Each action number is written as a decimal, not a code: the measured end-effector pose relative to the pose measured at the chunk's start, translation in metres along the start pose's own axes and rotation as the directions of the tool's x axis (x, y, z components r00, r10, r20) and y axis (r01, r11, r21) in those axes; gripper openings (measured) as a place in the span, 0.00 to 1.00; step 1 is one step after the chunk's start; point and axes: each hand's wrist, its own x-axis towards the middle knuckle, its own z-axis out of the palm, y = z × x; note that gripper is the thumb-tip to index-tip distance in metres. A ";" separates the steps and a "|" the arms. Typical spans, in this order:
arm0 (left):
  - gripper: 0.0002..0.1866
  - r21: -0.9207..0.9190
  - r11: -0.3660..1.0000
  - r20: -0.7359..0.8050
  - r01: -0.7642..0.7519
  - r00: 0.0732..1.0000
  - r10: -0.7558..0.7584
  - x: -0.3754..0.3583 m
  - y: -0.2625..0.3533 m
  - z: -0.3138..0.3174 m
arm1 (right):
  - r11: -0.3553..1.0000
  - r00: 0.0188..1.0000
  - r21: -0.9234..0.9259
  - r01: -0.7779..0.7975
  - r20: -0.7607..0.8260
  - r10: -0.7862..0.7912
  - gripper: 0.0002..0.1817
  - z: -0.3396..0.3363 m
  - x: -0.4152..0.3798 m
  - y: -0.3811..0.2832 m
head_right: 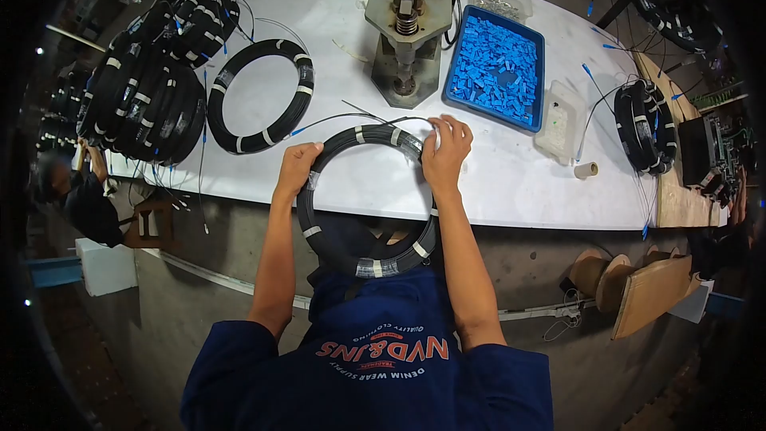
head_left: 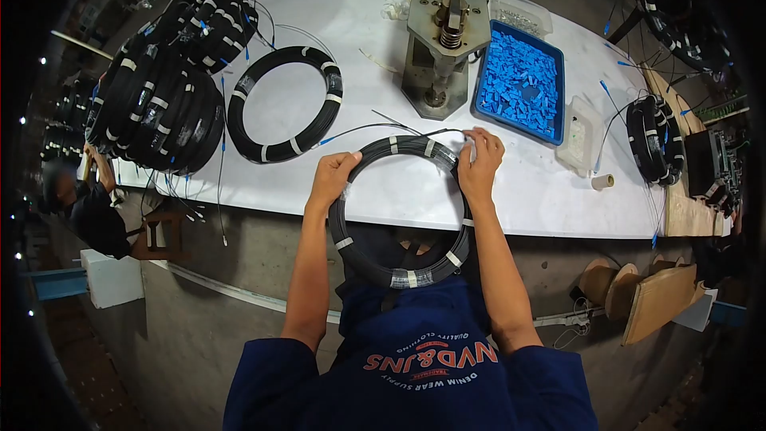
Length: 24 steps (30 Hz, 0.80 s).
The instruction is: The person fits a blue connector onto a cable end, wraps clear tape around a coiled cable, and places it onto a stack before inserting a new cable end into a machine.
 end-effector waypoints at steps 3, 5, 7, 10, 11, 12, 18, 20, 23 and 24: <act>0.25 -0.017 0.995 -0.049 0.095 0.994 -0.096 0.010 0.006 -0.004 | 0.939 0.985 0.301 -0.168 0.088 0.148 0.09 -0.002 0.002 0.002; 0.22 -0.048 0.990 -0.030 0.130 0.991 -0.132 0.023 -0.003 -0.011 | 0.922 0.992 0.367 -0.122 0.044 0.114 0.09 -0.003 0.002 -0.004; 0.16 0.044 0.999 -0.044 0.024 0.999 -0.022 0.028 0.009 -0.010 | 0.909 0.991 0.397 -0.125 0.009 0.132 0.10 -0.007 0.002 -0.009; 0.15 0.122 0.988 -0.019 -0.094 0.995 0.097 0.038 0.033 -0.002 | 0.896 0.990 0.422 -0.139 0.048 0.131 0.13 -0.004 0.000 -0.004; 0.18 0.184 0.969 0.007 -0.166 0.986 0.168 0.041 0.039 0.004 | 0.894 0.988 0.423 -0.149 0.092 0.121 0.14 -0.005 0.001 -0.005; 0.18 0.185 0.969 0.001 -0.166 0.986 0.168 0.046 0.040 0.010 | 0.893 0.989 0.426 -0.146 0.095 0.117 0.14 -0.007 0.002 -0.007; 0.19 0.361 0.899 0.224 -0.247 0.959 0.173 0.073 0.020 0.021 | 0.946 0.978 0.308 -0.102 0.205 0.039 0.22 -0.005 0.000 -0.008; 0.19 0.352 0.905 0.150 -0.239 0.969 0.198 0.076 0.002 0.020 | 0.945 0.981 0.299 -0.132 0.175 0.082 0.21 -0.007 -0.002 -0.007; 0.21 0.328 0.921 0.019 -0.211 0.976 0.217 0.073 -0.003 0.024 | 0.944 0.989 0.293 -0.150 0.044 0.143 0.14 -0.003 -0.005 -0.010; 0.21 0.403 0.897 -0.023 -0.181 0.978 0.207 0.070 0.001 0.026 | 0.891 0.947 0.322 -0.319 0.065 0.315 0.12 -0.003 -0.006 -0.010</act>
